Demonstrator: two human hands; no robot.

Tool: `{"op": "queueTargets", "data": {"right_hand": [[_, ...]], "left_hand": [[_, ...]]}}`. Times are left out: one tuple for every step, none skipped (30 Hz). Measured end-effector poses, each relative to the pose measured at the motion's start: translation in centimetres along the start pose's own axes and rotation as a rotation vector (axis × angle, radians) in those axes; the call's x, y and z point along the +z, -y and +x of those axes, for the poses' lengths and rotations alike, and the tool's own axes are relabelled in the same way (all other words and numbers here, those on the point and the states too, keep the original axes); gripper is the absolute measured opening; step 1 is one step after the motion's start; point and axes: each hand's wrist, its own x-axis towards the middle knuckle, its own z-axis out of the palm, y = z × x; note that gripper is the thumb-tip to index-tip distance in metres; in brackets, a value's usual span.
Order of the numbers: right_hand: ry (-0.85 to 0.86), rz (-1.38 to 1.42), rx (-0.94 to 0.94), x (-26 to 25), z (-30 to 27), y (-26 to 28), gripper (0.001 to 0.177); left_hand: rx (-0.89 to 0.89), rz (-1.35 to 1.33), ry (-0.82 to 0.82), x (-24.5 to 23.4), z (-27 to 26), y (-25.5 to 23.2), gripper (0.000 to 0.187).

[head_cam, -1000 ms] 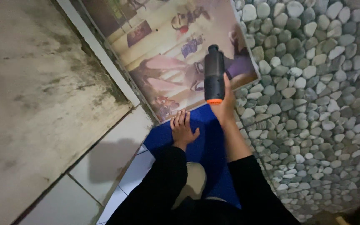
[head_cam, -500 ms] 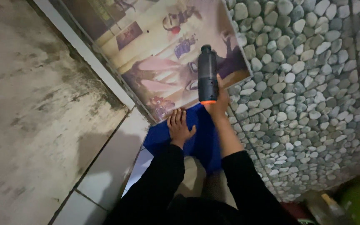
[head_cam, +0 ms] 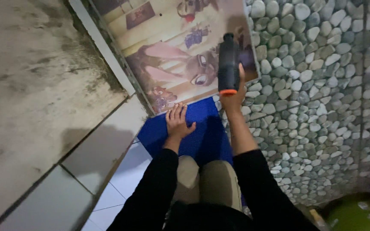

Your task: The recorder uses a heat gun to smooth or adhere a blue mat and a poster to the floor.

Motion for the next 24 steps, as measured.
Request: {"op": "queueTargets", "data": {"right_hand": [[0.006,0.0,-0.005,-0.6,0.7,0.9,0.077],[0.046,-0.049,-0.005,-1.2,1.3,1.7,0.082],[0.085,-0.098,-0.007,-1.7,1.9,2.6,0.087],[0.088,-0.098,-0.014,-2.3,1.7,2.7,0.087],[0.129,-0.128,-0.087,-2.7,1.4,2.8,0.093],[0.169,-0.158,-0.16,-3.0,1.1,2.9,0.098],[0.167,-0.155,-0.163,-2.8,0.7,1.7,0.098],[0.138,-0.14,-0.126,-2.6,0.3,0.5,0.094],[0.117,-0.129,-0.087,-2.7,-0.4,-0.8,0.089],[0.122,-0.13,-0.087,-2.7,0.1,-0.3,0.089],[0.112,-0.119,0.004,-2.6,0.8,0.2,0.085],[0.101,-0.108,0.095,-2.4,1.4,0.8,0.082],[0.101,-0.11,0.09,-2.5,1.8,1.5,0.082],[0.097,-0.099,-0.032,-2.5,2.2,2.2,0.086],[0.098,-0.085,-0.151,-2.5,2.5,2.9,0.091],[0.102,-0.085,-0.155,-2.6,2.2,3.0,0.091],[0.173,-0.156,-0.099,-2.5,1.7,3.2,0.091],[0.245,-0.226,-0.043,-2.4,1.2,3.4,0.092],[0.252,-0.224,-0.045,-2.1,1.1,2.9,0.092],[0.24,-0.147,0.01,-1.9,1.0,2.4,0.085],[0.229,-0.074,0.069,-1.9,0.8,1.9,0.078],[0.236,-0.077,0.073,-1.4,1.2,1.8,0.078],[0.186,0.001,0.113,-0.9,1.4,1.9,0.078],[0.135,0.078,0.154,-0.4,1.6,2.0,0.078]], "left_hand": [[-0.006,-0.001,-0.004,-0.5,0.1,-0.3,0.09],[-0.028,-0.031,0.033,-0.9,0.2,-0.6,0.094],[-0.048,-0.061,0.069,-1.4,0.3,-0.8,0.098],[-0.053,-0.062,0.063,-1.6,0.4,-1.2,0.098],[-0.036,-0.101,0.024,-2.0,0.6,-1.3,0.096],[-0.018,-0.141,-0.014,-2.4,0.9,-1.3,0.094],[-0.016,-0.138,-0.017,-2.3,1.4,-1.6,0.094],[-0.088,-0.115,0.003,-2.2,1.9,-1.9,0.088],[-0.165,-0.096,0.027,-1.9,2.1,-2.5,0.082],[-0.17,-0.098,0.028,-1.7,3.3,-2.7,0.082],[-0.255,-0.094,-0.024,-1.4,4.7,-2.9,0.075],[-0.341,-0.091,-0.076,-1.2,6.1,-3.0,0.068],[-0.343,-0.094,-0.08,-2.0,8.4,-3.5,0.068],[-0.314,-0.109,-0.153,-2.8,10.8,-4.0,0.072],[-0.287,-0.122,-0.224,-3.8,13.0,-4.3,0.077],[-0.293,-0.123,-0.227,-3.3,14.4,-4.4,0.077],[-0.304,-0.133,-0.264,-2.9,15.7,-4.3,0.081],[-0.316,-0.143,-0.301,-2.4,17.0,-4.1,0.085],[-0.323,-0.14,-0.301,-2.2,17.4,-4.1,0.085],[-0.395,-0.094,-0.24,-1.9,17.9,-4.1,0.086],[-0.467,-0.052,-0.172,-1.5,18.2,-4.4,0.088],[-0.473,-0.054,-0.166,-1.7,18.4,-4.6,0.088],[-0.478,-0.078,-0.159,-2.1,18.4,-4.6,0.089],[-0.483,-0.102,-0.152,-2.5,18.4,-4.6,0.091]]}}
